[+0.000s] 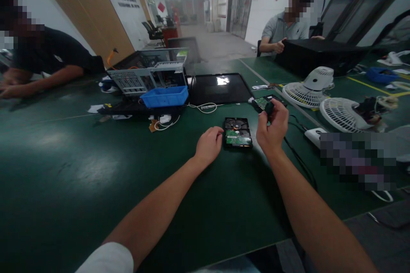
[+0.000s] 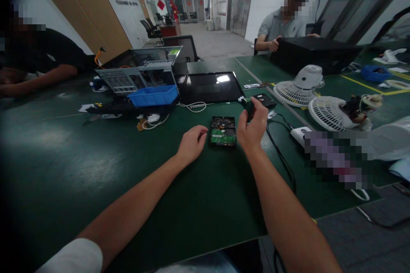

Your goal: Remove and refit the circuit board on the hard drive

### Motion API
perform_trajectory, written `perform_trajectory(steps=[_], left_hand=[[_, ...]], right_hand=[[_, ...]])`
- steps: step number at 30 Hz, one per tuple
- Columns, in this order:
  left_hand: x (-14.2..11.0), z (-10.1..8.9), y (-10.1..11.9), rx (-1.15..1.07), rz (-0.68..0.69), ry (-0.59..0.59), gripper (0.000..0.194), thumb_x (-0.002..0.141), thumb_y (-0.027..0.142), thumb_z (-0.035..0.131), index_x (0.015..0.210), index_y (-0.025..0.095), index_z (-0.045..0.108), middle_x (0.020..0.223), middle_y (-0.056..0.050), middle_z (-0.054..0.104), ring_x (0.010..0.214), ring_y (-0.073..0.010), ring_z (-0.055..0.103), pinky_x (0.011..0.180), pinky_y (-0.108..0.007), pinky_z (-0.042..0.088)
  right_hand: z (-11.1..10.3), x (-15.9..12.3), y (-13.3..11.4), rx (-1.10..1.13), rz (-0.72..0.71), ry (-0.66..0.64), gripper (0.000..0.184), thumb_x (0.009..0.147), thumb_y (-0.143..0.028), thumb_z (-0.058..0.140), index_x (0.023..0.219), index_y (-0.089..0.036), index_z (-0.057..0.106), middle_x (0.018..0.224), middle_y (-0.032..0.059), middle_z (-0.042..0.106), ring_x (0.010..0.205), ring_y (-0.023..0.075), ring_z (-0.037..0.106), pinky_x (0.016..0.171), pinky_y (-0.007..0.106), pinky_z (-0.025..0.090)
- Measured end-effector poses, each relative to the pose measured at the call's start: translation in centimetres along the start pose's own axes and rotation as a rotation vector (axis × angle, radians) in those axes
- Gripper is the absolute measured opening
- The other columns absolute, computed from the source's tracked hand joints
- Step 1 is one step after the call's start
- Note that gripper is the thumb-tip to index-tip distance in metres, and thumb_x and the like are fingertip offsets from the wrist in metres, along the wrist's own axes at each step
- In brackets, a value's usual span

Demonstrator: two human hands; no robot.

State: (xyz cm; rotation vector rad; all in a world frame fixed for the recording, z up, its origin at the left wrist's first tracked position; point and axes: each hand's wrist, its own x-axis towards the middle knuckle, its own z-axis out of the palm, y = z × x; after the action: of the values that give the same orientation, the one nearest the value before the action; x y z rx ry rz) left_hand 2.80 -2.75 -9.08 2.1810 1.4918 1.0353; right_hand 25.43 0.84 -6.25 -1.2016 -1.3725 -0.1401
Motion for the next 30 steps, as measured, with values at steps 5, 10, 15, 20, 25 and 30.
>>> perform_trajectory(steps=[5,10,15,20,25,30], left_hand=[[-0.4,0.4,0.1,-0.009,0.033,-0.054,0.019,0.099,0.016,0.055,0.112,0.022,0.067,0.109,-0.007,0.071,0.1,-0.0218,0.069,0.091,-0.037,0.057],[-0.3,0.3,-0.1,-0.003,0.049,-0.045,0.02,0.099,0.014,0.053,0.11,0.022,0.068,0.109,-0.007,0.071,0.103,-0.0215,0.069,0.095,-0.037,0.056],[-0.2,0.3,-0.3,-0.02,0.063,-0.033,0.021,0.1,0.014,0.053,0.11,0.023,0.069,0.109,-0.006,0.072,0.104,-0.0208,0.069,0.095,-0.036,0.056],[-0.2,0.6,-0.6,-0.073,0.08,0.009,0.02,0.1,0.015,0.057,0.113,0.022,0.07,0.11,-0.005,0.075,0.102,-0.0194,0.071,0.094,-0.034,0.056],[-0.1,0.6,-0.6,-0.082,0.075,0.004,0.019,0.1,0.017,0.06,0.112,0.024,0.071,0.111,-0.004,0.077,0.103,-0.0191,0.072,0.096,-0.035,0.057],[-0.2,0.5,-0.5,-0.043,0.094,-0.024,0.019,0.1,0.019,0.06,0.112,0.026,0.073,0.117,-0.003,0.077,0.11,-0.0208,0.071,0.101,-0.038,0.056]], right_hand=[[0.4,0.1,2.4,-0.181,0.215,-0.22,0.041,0.083,-0.027,0.066,0.122,-0.017,0.063,0.116,0.0162,0.067,0.114,0.0345,0.063,0.104,0.058,0.049],[1.1,-0.6,4.8,-0.155,0.35,-0.545,0.052,0.083,-0.048,0.074,0.125,-0.018,0.067,0.126,0.0169,0.072,0.12,0.0343,0.067,0.108,0.055,0.049],[1.4,-0.9,5.7,0.009,0.383,-0.644,0.06,0.087,-0.056,0.073,0.134,-0.019,0.066,0.137,0.0153,0.069,0.128,0.0313,0.065,0.113,0.053,0.047],[1.2,-0.9,5.5,0.128,0.385,-0.726,0.062,0.085,-0.054,0.077,0.136,-0.02,0.064,0.141,0.0142,0.068,0.129,0.0295,0.065,0.113,0.053,0.048],[1.1,-0.8,5.3,0.1,0.375,-0.744,0.061,0.086,-0.053,0.076,0.136,-0.021,0.065,0.141,0.014,0.067,0.129,0.0299,0.065,0.112,0.054,0.049],[1.2,-0.8,5.1,0.083,0.362,-0.75,0.065,0.085,-0.054,0.076,0.14,-0.022,0.063,0.143,0.0135,0.066,0.132,0.0309,0.063,0.114,0.054,0.047]])
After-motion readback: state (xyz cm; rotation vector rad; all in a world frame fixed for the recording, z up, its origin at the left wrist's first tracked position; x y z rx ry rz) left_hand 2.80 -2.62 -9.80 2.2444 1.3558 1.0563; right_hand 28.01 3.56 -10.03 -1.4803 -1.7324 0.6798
